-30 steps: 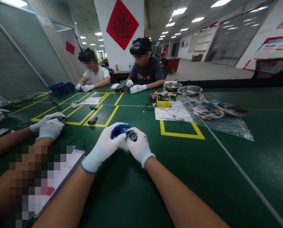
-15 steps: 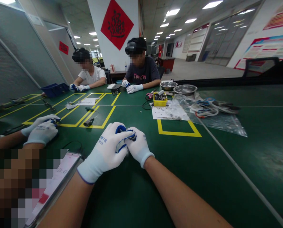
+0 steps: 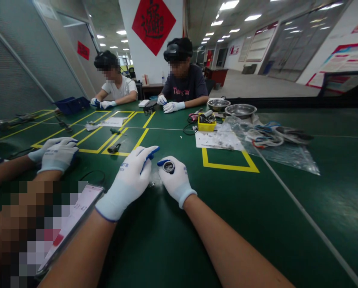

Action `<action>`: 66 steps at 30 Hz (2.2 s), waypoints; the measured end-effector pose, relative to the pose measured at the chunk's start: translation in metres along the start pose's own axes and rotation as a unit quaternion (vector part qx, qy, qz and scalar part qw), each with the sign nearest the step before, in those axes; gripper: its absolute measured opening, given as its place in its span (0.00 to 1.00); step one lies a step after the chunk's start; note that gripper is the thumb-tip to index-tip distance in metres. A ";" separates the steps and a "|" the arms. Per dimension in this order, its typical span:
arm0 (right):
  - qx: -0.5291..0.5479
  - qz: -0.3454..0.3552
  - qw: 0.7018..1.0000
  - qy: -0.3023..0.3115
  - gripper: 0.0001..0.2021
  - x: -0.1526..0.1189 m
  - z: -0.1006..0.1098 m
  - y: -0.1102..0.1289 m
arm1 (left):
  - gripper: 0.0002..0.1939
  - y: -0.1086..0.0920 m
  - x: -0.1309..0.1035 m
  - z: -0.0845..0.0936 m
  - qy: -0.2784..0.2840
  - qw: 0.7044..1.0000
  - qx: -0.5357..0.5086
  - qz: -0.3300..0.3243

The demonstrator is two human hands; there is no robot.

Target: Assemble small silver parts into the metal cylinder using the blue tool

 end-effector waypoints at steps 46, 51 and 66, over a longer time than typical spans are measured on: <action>-0.019 0.000 1.000 0.009 0.05 -0.001 -0.002 0.000 | 0.17 0.004 0.002 -0.017 0.286 0.909 0.247 0.176; -0.020 0.002 1.000 0.010 0.06 -0.001 -0.002 0.000 | 0.17 0.011 0.002 -0.005 0.232 0.925 0.218 0.208; -0.028 -0.003 1.000 0.012 0.06 0.001 0.001 -0.001 | 0.16 0.014 -0.001 -0.005 0.308 0.919 0.225 0.102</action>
Point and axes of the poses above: each hand's wrist, its own x-axis towards the middle knuckle, its own z-axis out of the back of the hand, y = z × x, the point moved 2 cm from there along x, towards the middle knuckle, and after that the axes turned 1 degree about -x, right-handed, at the moved point
